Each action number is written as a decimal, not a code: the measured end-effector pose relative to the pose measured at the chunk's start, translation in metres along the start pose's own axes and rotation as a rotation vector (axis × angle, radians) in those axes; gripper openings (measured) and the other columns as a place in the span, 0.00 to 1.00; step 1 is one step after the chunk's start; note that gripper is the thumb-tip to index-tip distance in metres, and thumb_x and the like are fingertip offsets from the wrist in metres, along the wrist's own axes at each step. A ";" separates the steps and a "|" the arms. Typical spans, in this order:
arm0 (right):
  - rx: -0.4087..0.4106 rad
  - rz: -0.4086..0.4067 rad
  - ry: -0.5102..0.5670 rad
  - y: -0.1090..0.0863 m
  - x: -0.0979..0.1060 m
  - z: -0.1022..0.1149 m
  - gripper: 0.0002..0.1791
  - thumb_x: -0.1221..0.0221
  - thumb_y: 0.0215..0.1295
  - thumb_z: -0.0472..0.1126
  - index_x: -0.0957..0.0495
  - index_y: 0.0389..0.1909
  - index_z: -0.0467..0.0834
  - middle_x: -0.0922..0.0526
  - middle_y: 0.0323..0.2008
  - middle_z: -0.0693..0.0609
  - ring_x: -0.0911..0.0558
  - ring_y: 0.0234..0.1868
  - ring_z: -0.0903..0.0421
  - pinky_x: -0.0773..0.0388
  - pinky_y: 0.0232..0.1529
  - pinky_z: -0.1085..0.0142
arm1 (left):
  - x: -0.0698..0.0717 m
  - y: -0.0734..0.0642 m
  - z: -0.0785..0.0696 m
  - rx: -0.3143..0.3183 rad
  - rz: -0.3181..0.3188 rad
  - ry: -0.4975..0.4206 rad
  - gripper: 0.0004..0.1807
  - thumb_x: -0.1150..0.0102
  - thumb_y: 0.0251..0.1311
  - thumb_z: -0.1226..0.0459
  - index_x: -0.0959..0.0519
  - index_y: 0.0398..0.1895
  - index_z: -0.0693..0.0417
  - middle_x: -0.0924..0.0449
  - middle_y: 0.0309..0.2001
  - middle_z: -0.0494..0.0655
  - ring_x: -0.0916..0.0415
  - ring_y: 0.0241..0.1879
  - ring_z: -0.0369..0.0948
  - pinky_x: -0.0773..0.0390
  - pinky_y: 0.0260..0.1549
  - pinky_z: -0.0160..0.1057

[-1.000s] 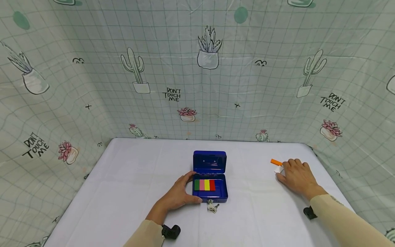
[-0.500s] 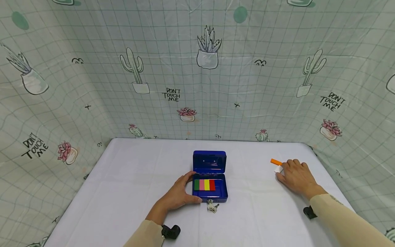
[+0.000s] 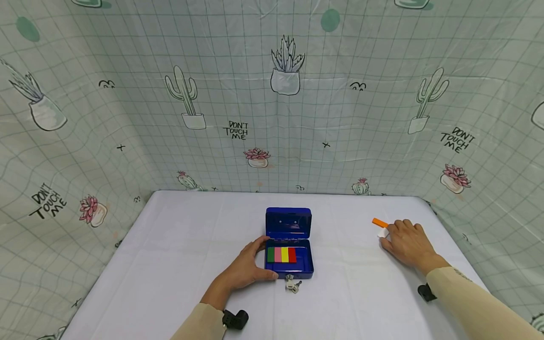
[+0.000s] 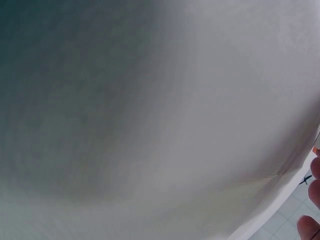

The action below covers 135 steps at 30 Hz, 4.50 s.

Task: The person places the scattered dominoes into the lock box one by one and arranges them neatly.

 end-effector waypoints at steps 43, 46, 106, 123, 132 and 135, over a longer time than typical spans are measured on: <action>0.042 -0.104 0.026 0.004 0.009 0.008 0.26 0.34 0.62 0.49 0.26 0.46 0.30 0.24 0.35 0.40 0.25 0.38 0.41 0.29 0.38 0.47 | -0.001 0.001 0.003 0.019 -0.001 -0.015 0.59 0.15 0.48 0.49 0.41 0.82 0.42 0.34 0.78 0.54 0.39 0.77 0.56 0.44 0.74 0.73; 0.050 -0.116 0.015 0.004 0.010 0.008 0.24 0.33 0.61 0.49 0.26 0.44 0.31 0.25 0.33 0.42 0.26 0.37 0.42 0.30 0.37 0.48 | -0.001 0.000 0.002 0.012 0.004 -0.017 0.59 0.16 0.48 0.49 0.40 0.82 0.43 0.34 0.78 0.54 0.39 0.77 0.56 0.43 0.74 0.73; 0.391 -0.424 -0.017 0.010 0.042 0.105 0.22 0.38 0.54 0.53 0.25 0.38 0.38 0.24 0.33 0.46 0.27 0.34 0.47 0.32 0.37 0.57 | -0.001 0.002 0.002 0.013 0.005 -0.028 0.59 0.15 0.48 0.48 0.40 0.82 0.43 0.34 0.78 0.54 0.39 0.77 0.57 0.44 0.74 0.73; 0.375 -0.321 0.017 0.016 0.051 0.152 0.25 0.32 0.59 0.57 0.22 0.43 0.40 0.22 0.36 0.48 0.26 0.38 0.50 0.32 0.40 0.59 | 0.000 -0.001 -0.004 -0.010 0.012 -0.031 0.58 0.15 0.49 0.52 0.40 0.82 0.47 0.34 0.78 0.56 0.39 0.77 0.57 0.45 0.75 0.72; 0.382 -0.317 0.040 0.018 0.058 0.176 0.25 0.32 0.59 0.58 0.22 0.44 0.42 0.22 0.37 0.50 0.26 0.40 0.51 0.31 0.41 0.60 | 0.000 0.000 -0.003 -0.005 0.002 -0.030 0.58 0.15 0.48 0.51 0.40 0.81 0.48 0.33 0.77 0.56 0.38 0.77 0.57 0.45 0.75 0.72; 0.381 -0.298 0.045 0.019 0.060 0.183 0.26 0.32 0.60 0.59 0.22 0.45 0.42 0.22 0.37 0.50 0.27 0.41 0.51 0.31 0.42 0.60 | -0.001 0.000 -0.002 0.000 0.001 -0.036 0.59 0.15 0.48 0.51 0.39 0.81 0.48 0.33 0.77 0.56 0.38 0.76 0.58 0.45 0.74 0.73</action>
Point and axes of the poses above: each hand's wrist, its own y-axis towards the middle knuckle, its own x-axis out of the back of the hand, z = x × y, the point moved 8 cm from there along y, towards the middle knuckle
